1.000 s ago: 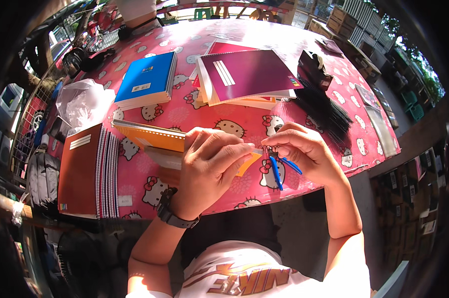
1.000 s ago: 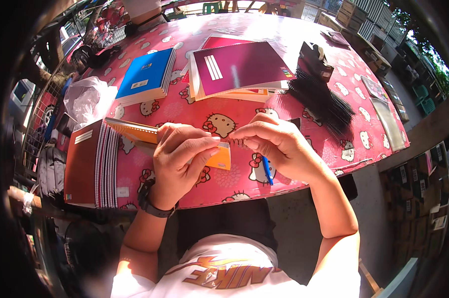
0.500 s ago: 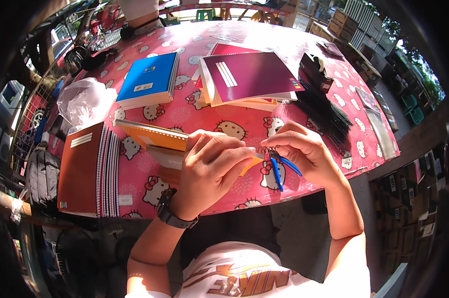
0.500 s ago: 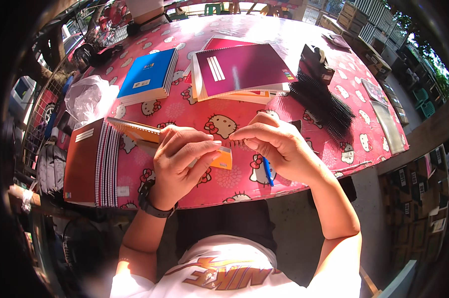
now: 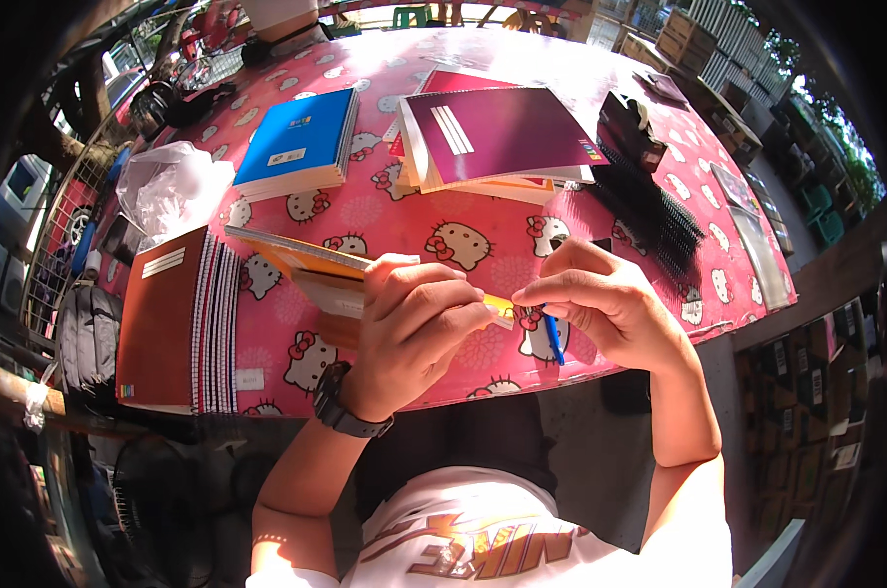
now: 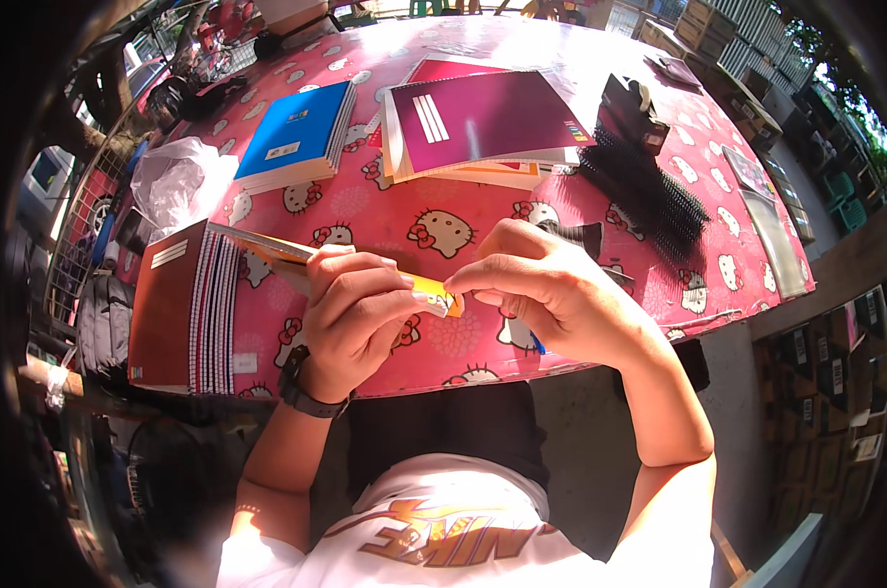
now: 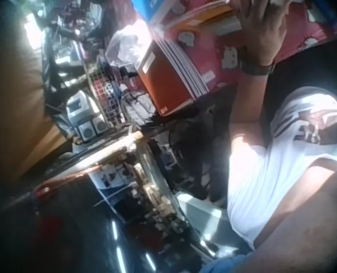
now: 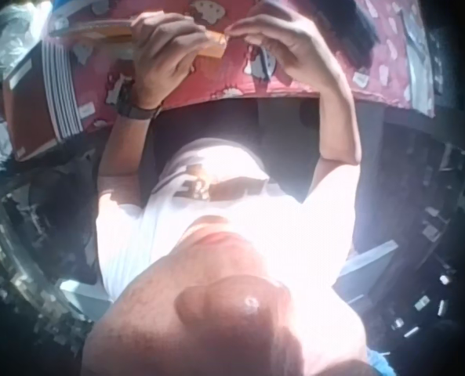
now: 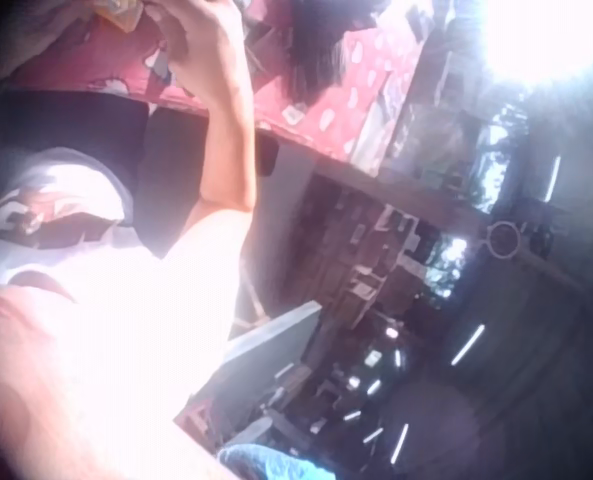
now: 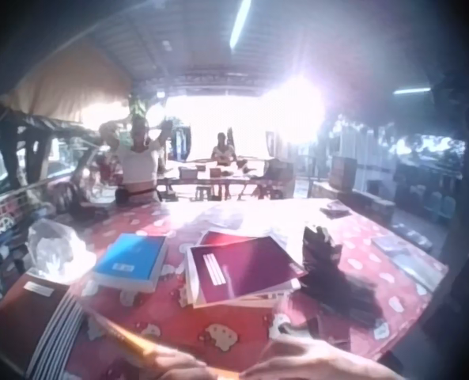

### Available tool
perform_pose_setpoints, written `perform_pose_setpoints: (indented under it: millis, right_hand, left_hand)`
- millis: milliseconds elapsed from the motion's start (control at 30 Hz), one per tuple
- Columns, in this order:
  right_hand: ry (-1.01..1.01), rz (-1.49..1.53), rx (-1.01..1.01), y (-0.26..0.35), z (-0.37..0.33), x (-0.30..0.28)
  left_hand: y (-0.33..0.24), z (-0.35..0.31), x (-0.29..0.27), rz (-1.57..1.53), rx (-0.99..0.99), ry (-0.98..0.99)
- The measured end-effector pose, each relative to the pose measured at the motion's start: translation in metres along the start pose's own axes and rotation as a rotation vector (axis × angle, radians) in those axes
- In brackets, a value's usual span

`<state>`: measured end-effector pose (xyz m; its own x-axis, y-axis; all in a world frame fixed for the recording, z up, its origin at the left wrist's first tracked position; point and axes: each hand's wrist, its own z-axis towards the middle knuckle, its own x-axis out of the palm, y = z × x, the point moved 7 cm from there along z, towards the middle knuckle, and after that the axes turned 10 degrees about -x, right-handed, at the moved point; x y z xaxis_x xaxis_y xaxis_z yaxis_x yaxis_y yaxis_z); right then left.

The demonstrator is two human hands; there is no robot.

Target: The person threads a plastic spiral coil through the pre-punched holes of several notebooks one by one and uses pliers to trim and secure the ends of the coils.

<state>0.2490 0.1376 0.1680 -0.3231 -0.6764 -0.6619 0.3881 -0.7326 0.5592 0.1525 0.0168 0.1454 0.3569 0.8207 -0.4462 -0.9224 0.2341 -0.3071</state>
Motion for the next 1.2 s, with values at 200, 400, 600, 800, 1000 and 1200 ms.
perform_pose_setpoints:
  millis: [200,400,600,800,1000,1200]
  right_hand:
    - [0.019,-0.015,-0.031,0.001,-0.002,0.0]
    - [0.014,-0.049,0.025,-0.004,-0.007,0.0]
    - [0.071,-0.038,0.012,-0.001,-0.005,0.005]
    - [0.126,-0.043,0.015,-0.002,-0.005,0.002]
    - [0.004,0.061,-0.043,-0.019,-0.001,-0.003]
    - [0.005,-0.049,-0.032,-0.015,0.004,-0.004]
  left_hand:
    - [-0.001,-0.002,-0.002,0.007,0.028,-0.035]
    - [0.0,0.001,-0.001,0.012,0.015,-0.032]
    - [-0.005,-0.013,-0.001,0.117,0.029,-0.043]
    - [0.002,0.001,-0.002,0.11,-0.005,0.019]
    - [0.011,0.01,0.008,0.01,-0.099,0.054]
    - [0.002,0.008,0.005,0.159,-0.024,0.016]
